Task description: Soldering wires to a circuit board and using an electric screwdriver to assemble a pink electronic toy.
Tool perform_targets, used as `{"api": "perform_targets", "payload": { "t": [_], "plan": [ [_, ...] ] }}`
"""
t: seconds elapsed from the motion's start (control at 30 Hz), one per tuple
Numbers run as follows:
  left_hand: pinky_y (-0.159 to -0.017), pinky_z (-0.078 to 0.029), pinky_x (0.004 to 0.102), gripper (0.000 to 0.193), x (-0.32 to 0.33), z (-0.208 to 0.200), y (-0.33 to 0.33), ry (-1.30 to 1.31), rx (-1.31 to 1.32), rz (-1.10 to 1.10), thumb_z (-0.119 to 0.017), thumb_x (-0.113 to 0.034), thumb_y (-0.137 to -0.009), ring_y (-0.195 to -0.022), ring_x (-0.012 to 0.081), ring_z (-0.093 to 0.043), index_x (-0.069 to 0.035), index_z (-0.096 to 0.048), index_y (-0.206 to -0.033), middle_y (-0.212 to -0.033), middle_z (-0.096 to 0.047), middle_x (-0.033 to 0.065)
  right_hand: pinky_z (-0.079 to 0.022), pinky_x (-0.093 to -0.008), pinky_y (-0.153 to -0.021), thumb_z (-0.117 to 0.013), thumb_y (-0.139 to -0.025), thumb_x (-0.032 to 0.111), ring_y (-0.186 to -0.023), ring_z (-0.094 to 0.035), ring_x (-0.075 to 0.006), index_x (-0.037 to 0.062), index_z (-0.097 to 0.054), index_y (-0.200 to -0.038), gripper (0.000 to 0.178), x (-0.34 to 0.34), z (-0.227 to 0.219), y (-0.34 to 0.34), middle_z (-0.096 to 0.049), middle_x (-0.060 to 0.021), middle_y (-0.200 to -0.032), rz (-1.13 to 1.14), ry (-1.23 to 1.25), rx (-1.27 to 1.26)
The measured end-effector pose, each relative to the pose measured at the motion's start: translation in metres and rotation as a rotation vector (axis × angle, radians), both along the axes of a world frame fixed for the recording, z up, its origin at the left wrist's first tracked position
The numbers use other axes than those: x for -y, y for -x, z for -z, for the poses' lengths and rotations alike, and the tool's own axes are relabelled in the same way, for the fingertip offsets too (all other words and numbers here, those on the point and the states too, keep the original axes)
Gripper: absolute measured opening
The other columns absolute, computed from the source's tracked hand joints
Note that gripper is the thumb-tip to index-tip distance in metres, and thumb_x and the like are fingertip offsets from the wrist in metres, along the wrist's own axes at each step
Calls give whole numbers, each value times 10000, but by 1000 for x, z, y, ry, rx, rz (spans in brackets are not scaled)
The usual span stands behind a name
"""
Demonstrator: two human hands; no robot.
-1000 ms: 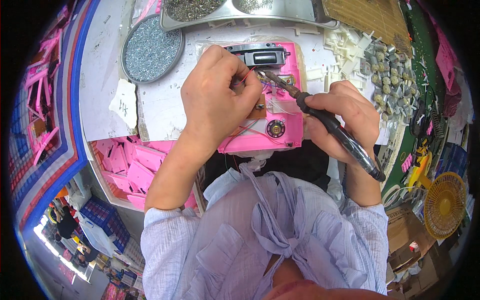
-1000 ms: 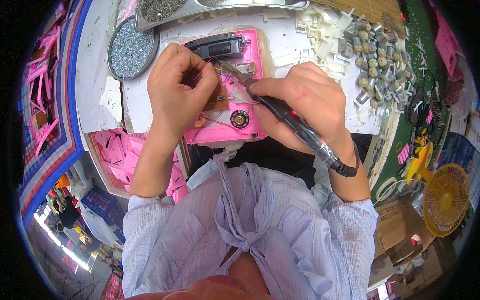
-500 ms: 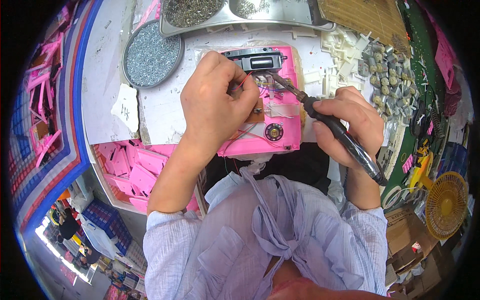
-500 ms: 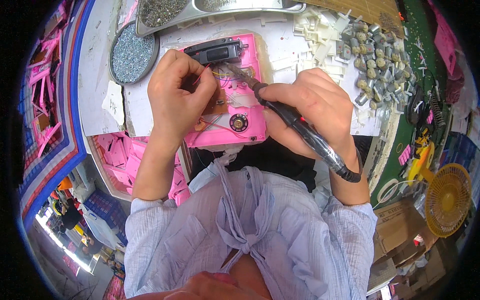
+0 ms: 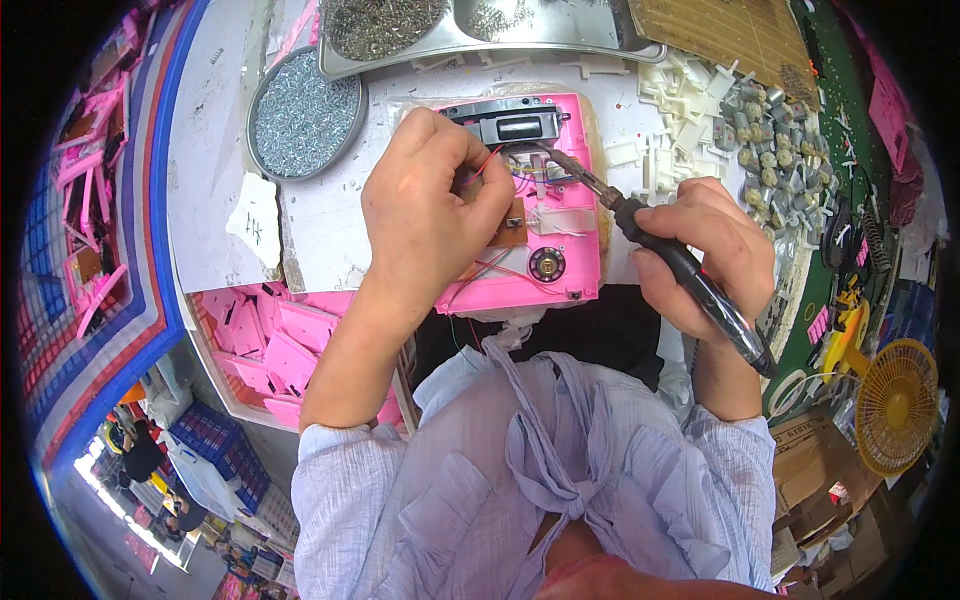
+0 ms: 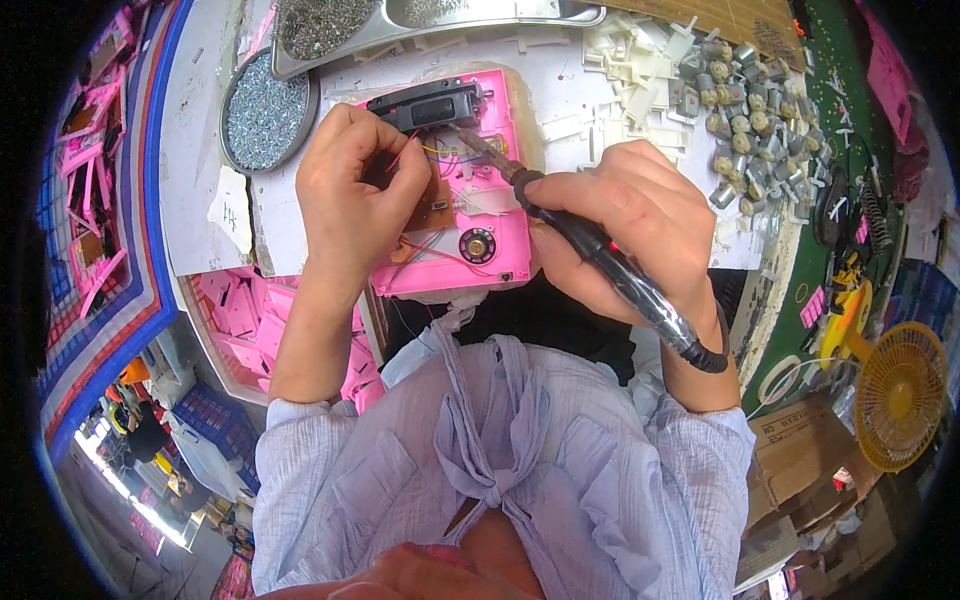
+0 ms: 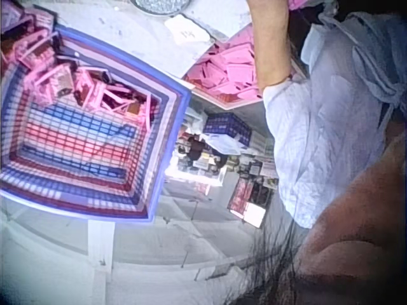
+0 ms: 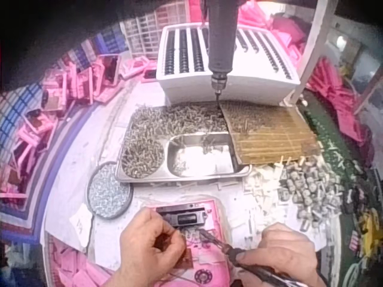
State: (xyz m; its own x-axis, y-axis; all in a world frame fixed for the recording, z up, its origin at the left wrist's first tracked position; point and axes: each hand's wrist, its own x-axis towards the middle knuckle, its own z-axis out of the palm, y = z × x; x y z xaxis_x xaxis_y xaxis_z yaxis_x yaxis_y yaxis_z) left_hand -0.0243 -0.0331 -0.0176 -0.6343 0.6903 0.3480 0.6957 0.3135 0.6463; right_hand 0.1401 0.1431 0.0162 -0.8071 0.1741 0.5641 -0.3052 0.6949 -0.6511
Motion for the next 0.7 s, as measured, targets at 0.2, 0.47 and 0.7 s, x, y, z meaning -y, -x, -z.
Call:
{"api": "perform_targets", "payload": {
  "t": [0.2, 0.47, 0.7],
  "plan": [
    [-522, -463, 323, 129, 1, -3, 0, -27, 8, 16, -737, -35, -717, -581, 203, -559, -36, -609, -705, -741, -536, 71, -420, -320, -530, -778, -639, -21, -537, -541, -215, 22, -661, -1017, 398, -1, -2, 0, -651, -75, -704, -17, -4, -13],
    [-525, -468, 320, 116, 10, -18, -2, -49, -56, 22, -740, -47, -731, -608, 211, -575, -34, -667, -820, -798, -576, 79, -424, -316, -545, -765, -687, -11, -553, -539, -216, -4, -662, -1010, 339, -9, -11, -13, -639, -93, -701, 35, 28, -23],
    [-739, -515, 385, 229, 2, -14, -23, 109, -67, 465, -747, -62, -724, -865, 253, -632, -74, -677, -942, -942, -635, 63, -435, -311, -607, -740, -738, 14, -625, -560, -202, -44, -657, -1030, 309, -18, -7, -35, -636, -130, -752, 141, 113, 6]
  ]
}}
